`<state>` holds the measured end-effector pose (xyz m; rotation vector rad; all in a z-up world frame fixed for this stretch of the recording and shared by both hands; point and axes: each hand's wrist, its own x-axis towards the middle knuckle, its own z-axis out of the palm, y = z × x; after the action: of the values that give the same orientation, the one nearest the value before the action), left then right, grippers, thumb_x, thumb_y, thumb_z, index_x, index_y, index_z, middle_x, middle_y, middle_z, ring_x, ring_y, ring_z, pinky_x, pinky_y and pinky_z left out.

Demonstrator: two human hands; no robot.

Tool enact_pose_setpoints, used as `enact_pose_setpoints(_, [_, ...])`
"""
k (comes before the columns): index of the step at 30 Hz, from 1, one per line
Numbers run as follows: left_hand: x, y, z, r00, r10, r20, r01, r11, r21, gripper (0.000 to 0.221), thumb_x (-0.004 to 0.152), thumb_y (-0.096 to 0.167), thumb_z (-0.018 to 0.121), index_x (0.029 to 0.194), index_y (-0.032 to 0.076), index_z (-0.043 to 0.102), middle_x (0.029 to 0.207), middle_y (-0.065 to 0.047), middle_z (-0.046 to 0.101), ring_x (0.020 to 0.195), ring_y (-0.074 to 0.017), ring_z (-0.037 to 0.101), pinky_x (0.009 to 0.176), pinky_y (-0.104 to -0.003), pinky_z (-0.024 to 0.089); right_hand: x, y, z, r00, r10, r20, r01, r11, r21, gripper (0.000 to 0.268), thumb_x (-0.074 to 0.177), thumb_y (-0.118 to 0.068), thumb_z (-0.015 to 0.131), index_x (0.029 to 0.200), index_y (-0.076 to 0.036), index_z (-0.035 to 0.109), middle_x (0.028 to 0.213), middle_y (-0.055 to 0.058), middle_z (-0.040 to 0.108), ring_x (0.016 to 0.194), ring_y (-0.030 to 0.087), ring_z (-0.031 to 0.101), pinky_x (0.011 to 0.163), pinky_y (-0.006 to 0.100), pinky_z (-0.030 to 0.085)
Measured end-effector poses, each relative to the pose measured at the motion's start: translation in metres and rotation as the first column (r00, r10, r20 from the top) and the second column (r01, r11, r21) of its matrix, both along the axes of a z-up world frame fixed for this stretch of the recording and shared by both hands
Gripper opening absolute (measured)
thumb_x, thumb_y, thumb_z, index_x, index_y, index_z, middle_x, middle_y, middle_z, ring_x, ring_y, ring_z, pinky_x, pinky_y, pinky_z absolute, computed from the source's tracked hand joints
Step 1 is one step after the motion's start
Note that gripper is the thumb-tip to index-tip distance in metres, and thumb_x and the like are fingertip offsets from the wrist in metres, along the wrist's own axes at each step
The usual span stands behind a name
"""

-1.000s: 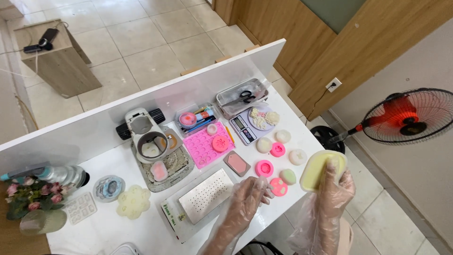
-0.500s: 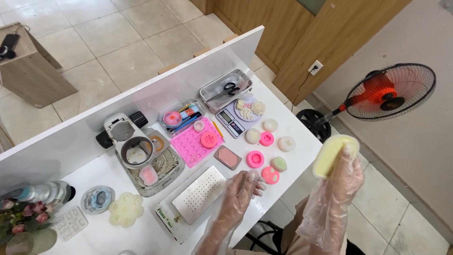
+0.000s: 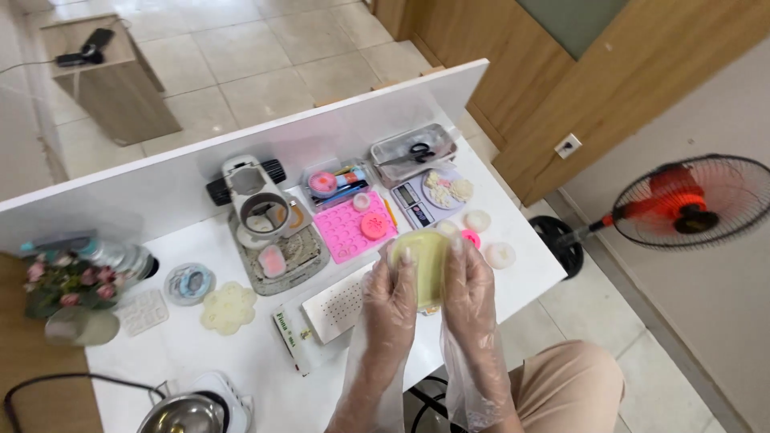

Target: Removing solid wax shapes from silicone molds and inspecting them on a production table.

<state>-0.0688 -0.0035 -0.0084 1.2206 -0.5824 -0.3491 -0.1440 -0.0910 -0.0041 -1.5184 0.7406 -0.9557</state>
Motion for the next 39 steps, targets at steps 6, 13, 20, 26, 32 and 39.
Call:
enact_pose_setpoints(6, [0.006,0.025,0.002,0.974,0.228,-0.016,-0.224,0.967,0.12,0.035,0.114,0.025,0.048,0.106,-0.002,0.07,0.083,-0.011,0.069,0.08,-0.014,0.06,0.076,-0.031,0.055,0.011,0.007,0.026,0.934,0.341,-0.103,-0.343,0.939,0.0,0.038,0.11,-0.033,0.05,0.109,0.001,0.068,0.087,-0.003,0.06,0.078,0.004,0.051,0.068,0.021,0.046])
enact_pose_setpoints(13, [-0.017,0.043,-0.004,0.821,0.288,-0.493,-0.317,0.948,0.027,0.03,0.103,0.022,0.051,0.123,0.006,0.068,0.105,0.0,0.073,0.092,-0.0056,0.065,0.079,-0.025,0.052,-0.014,0.008,0.011,0.867,0.473,-0.159,-0.465,0.881,0.085,0.038,0.105,-0.034,0.053,0.104,0.001,0.07,0.078,-0.003,0.063,0.071,0.005,0.051,0.06,0.022,0.045])
enact_pose_setpoints(20, [-0.038,0.049,0.012,0.936,0.32,-0.15,-0.291,0.939,0.183,0.035,0.107,0.028,0.054,0.116,0.0,0.071,0.092,-0.003,0.072,0.084,-0.0059,0.061,0.074,-0.024,0.054,-0.042,0.024,0.01,0.904,0.426,0.032,-0.421,0.874,0.243,0.04,0.108,-0.039,0.054,0.098,-0.002,0.066,0.074,-0.003,0.055,0.065,0.005,0.044,0.054,0.023,0.038])
enact_pose_setpoints(26, [-0.043,0.053,0.023,0.926,0.279,-0.255,-0.237,0.954,0.184,0.038,0.105,0.031,0.054,0.122,0.002,0.071,0.098,-0.001,0.073,0.087,-0.0053,0.061,0.079,-0.024,0.053,-0.052,0.034,0.024,0.879,0.389,0.275,-0.476,0.749,0.461,0.036,0.105,-0.04,0.058,0.104,-0.005,0.068,0.078,-0.003,0.062,0.062,0.005,0.049,0.053,0.022,0.036])
enact_pose_setpoints(32, [-0.041,0.069,0.018,0.895,0.222,-0.386,-0.208,0.975,0.079,0.04,0.105,0.033,0.054,0.123,0.0,0.069,0.102,-0.004,0.073,0.089,-0.0081,0.061,0.08,-0.025,0.052,-0.054,0.048,0.032,0.832,0.384,0.4,-0.542,0.718,0.438,0.035,0.107,-0.035,0.06,0.111,-0.002,0.067,0.086,-0.001,0.064,0.069,0.006,0.051,0.057,0.021,0.039])
enact_pose_setpoints(39, [-0.042,0.078,0.023,0.898,0.283,-0.337,-0.231,0.955,0.187,0.039,0.103,0.032,0.052,0.126,0.005,0.069,0.101,-0.001,0.073,0.087,-0.0067,0.063,0.078,-0.025,0.053,-0.06,0.057,0.039,0.769,0.379,0.515,-0.609,0.679,0.41,0.034,0.109,-0.029,0.062,0.119,0.003,0.066,0.095,0.001,0.067,0.077,0.006,0.054,0.063,0.021,0.042])
